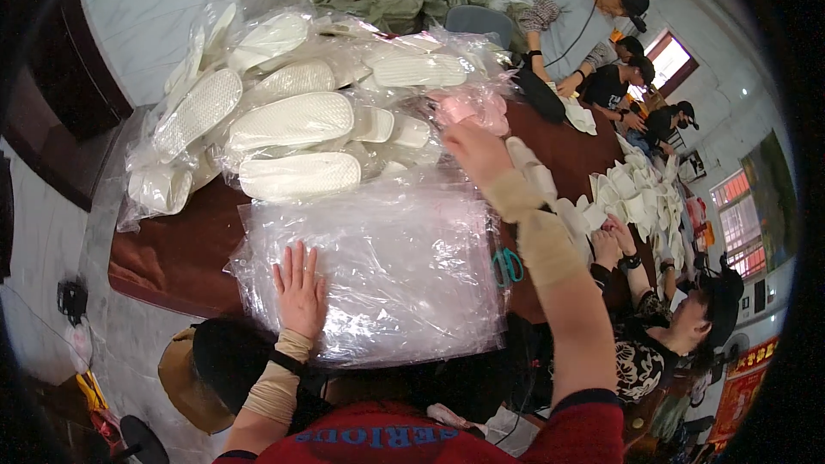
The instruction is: Packing pairs of slippers into plastic bags at a manufacturing table.
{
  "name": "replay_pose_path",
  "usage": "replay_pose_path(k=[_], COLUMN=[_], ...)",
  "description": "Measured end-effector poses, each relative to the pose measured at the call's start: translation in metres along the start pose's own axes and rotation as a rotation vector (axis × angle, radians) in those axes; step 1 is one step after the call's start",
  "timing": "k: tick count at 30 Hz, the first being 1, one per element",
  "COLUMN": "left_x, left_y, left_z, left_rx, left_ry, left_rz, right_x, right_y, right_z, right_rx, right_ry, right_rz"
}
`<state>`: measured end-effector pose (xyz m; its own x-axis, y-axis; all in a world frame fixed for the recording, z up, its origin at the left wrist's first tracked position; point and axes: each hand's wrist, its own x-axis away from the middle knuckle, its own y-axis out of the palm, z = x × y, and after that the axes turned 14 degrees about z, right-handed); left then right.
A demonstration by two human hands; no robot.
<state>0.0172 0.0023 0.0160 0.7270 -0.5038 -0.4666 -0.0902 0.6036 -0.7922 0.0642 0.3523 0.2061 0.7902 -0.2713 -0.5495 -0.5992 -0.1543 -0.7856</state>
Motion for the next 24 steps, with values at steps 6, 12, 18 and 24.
replay_pose_path(k=[6,12,18,24], left_x=[-0.006,0.001,0.001,0.001], left_y=[-0.001,-0.002,0.000,0.005], left_z=[0.006,0.001,0.002,0.001], left_rx=[0.083,0.037,0.057,0.036], left_ry=[-0.014,-0.019,-0.005,0.018], left_rz=[-0.013,-0.019,0.014,0.076], right_x=[-0.048,-0.049,-0.047,-0.008], right_y=[0.174,0.191,0.022,-0.122], right_z=[-0.019,-0.077,-0.105,-0.143], right_rx=[-0.473,-0.805,-0.635,-0.646], right_ry=[0.743,0.786,0.615,0.595], right_rz=[-0.112,0.063,0.378,0.337])
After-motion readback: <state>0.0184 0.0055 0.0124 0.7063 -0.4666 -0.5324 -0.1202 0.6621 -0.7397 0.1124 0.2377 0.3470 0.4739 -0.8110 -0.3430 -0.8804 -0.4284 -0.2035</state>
